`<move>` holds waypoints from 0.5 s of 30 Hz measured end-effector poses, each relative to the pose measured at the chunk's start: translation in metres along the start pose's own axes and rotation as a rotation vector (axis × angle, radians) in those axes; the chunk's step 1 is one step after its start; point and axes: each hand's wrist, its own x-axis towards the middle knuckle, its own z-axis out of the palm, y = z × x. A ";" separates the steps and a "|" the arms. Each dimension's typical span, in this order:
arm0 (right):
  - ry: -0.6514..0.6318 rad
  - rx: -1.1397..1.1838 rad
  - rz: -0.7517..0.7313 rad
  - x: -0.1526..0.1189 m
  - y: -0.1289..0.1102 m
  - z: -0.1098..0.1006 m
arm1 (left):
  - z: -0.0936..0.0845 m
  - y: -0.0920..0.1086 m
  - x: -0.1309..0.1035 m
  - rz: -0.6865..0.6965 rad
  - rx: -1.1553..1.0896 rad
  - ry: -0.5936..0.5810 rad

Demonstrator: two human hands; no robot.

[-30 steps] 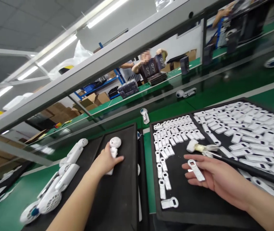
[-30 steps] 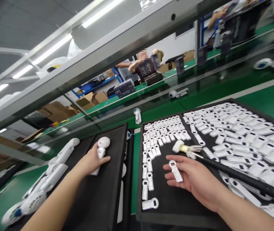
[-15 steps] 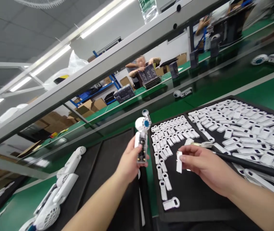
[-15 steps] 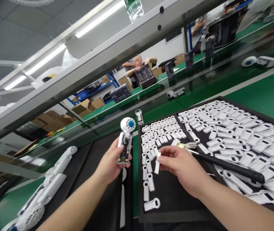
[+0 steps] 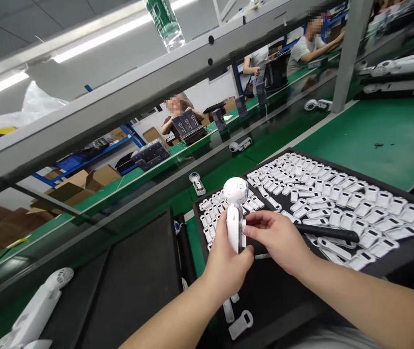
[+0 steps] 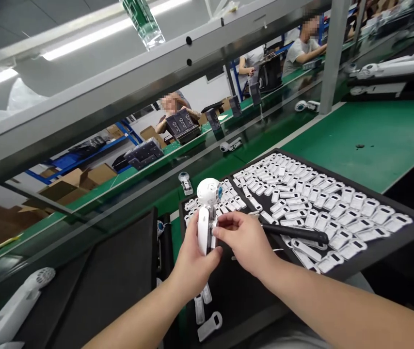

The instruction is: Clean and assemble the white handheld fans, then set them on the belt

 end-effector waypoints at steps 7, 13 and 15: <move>-0.075 -0.192 -0.065 0.005 0.008 -0.003 | -0.004 -0.017 0.005 -0.089 -0.116 -0.031; -0.023 -1.173 -0.509 0.019 0.015 -0.070 | -0.004 -0.007 0.015 -0.233 -0.631 -0.022; -0.042 -1.497 -0.612 0.025 0.025 -0.099 | -0.006 -0.005 0.018 -0.222 -0.776 -0.012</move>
